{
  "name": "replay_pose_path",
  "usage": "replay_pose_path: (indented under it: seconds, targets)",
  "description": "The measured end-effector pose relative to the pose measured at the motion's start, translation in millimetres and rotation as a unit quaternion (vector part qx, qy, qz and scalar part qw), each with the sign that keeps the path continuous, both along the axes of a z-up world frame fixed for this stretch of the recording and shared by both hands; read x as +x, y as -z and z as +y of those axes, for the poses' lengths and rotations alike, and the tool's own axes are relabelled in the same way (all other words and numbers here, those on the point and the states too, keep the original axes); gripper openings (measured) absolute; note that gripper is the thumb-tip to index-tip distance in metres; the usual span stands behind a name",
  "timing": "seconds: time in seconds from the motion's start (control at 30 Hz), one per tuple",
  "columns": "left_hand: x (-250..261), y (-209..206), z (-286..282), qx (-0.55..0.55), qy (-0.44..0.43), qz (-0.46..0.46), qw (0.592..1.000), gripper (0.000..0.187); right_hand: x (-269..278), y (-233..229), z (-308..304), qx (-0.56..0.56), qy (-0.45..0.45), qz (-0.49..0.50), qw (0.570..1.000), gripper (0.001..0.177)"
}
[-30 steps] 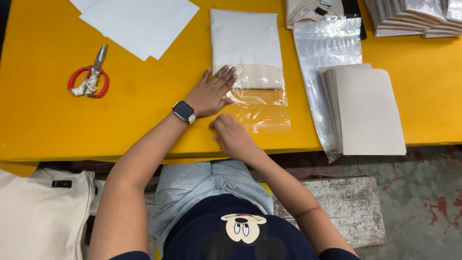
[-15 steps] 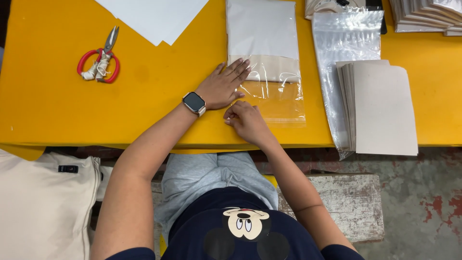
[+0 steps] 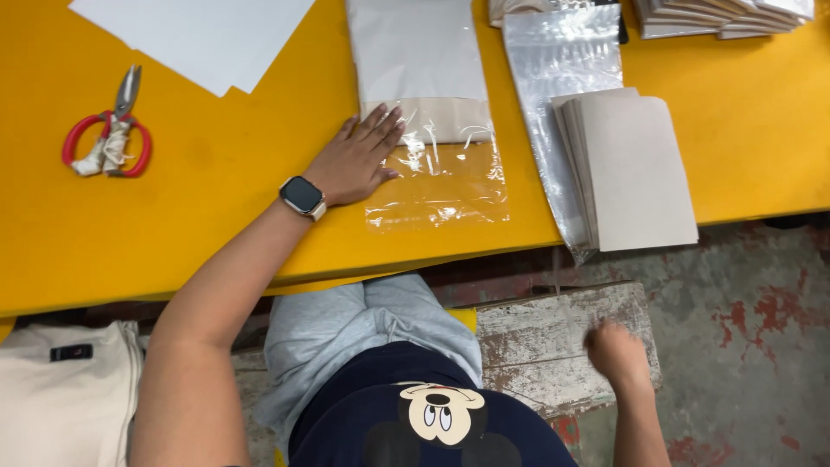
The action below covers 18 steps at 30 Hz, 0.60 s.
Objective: Folding a white t-shirt and placing it into a clear plastic bag for final packaging.
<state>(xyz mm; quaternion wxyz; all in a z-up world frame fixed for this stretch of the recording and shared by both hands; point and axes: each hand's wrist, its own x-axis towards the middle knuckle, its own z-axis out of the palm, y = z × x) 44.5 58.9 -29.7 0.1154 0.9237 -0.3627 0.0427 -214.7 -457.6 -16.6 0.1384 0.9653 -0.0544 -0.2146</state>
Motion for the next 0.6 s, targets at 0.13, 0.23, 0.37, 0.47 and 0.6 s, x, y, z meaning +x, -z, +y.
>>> replay_pose_path:
  seconds: [0.13, 0.23, 0.37, 0.47, 0.6]
  targets:
    - [-5.9, -11.1, -1.5, -0.003, -0.011, 0.003, 1.000, 0.073, 1.0, -63.4, 64.3, 0.069, 0.171, 0.201, 0.962, 0.029]
    - [-10.3, -5.7, 2.5, 0.016, -0.017, 0.029, 0.999, 0.071, 40.9, -86.7, 99.9, 0.125, 0.049, 0.110, 0.985, 0.021]
    - [-20.9, -7.4, 6.8, 0.017, -0.015, 0.049, 0.999, 0.070, 102.8, -97.0, 116.1, 0.179, -0.132, 0.060, 0.973, 0.013]
    - [-25.9, -8.9, 9.6, -0.026, -0.009, 0.101, 0.994, 0.067, 128.7, -159.1, 158.1, 0.220, -0.151, 0.105, 0.958, 0.031]
    - [-13.1, -31.0, 9.2, -0.086, -0.042, 0.099, 0.991, 0.064, 213.4, -123.7, 129.0, 0.291, -0.181, -0.073, 0.937, 0.032]
